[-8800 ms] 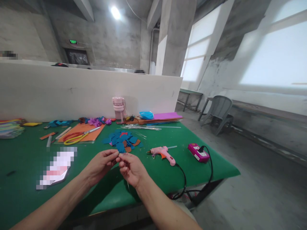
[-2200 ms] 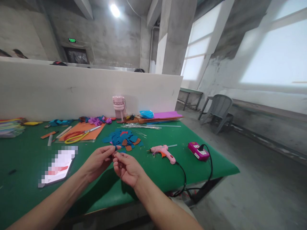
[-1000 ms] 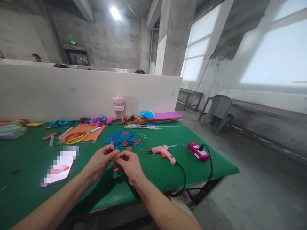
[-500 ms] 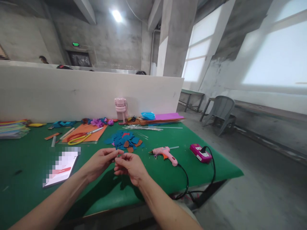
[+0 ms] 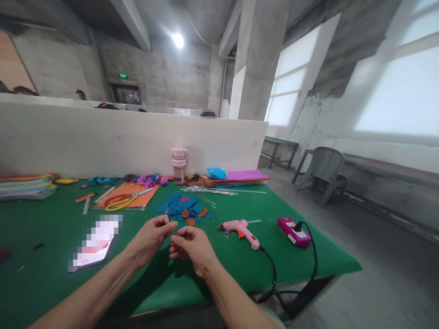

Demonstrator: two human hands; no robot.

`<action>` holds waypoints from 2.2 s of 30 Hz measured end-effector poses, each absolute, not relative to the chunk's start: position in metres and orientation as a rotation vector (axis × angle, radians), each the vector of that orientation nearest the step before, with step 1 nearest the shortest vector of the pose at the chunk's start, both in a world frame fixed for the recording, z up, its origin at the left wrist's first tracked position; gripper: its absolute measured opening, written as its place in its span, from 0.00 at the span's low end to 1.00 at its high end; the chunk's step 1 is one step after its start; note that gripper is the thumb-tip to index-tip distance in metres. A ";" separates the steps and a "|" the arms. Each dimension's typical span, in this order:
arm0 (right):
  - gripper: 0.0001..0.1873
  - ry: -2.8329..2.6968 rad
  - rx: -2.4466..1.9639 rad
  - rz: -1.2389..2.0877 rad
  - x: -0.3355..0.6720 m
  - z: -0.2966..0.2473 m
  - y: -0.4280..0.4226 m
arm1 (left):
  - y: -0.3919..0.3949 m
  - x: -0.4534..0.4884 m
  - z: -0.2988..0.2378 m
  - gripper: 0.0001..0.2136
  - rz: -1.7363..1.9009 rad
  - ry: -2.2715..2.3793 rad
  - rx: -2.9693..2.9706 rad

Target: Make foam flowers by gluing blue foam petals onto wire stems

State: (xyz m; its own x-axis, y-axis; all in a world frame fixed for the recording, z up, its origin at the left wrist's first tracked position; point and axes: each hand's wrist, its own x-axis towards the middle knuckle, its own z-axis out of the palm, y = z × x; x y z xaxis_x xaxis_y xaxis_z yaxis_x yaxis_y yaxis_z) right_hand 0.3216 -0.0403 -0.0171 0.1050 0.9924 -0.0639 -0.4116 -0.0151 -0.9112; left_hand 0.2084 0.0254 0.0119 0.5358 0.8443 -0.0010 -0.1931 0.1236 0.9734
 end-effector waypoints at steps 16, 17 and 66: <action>0.18 -0.688 -0.929 1.450 0.327 -0.014 -0.040 | 0.047 0.195 0.014 0.14 0.737 0.687 1.291; 0.18 -0.691 -0.927 1.455 0.326 -0.015 -0.040 | 0.046 0.196 0.014 0.13 0.740 0.671 1.285; 0.24 -1.107 -1.089 1.186 0.316 -0.014 -0.043 | 0.048 0.188 0.026 0.12 0.716 0.739 1.166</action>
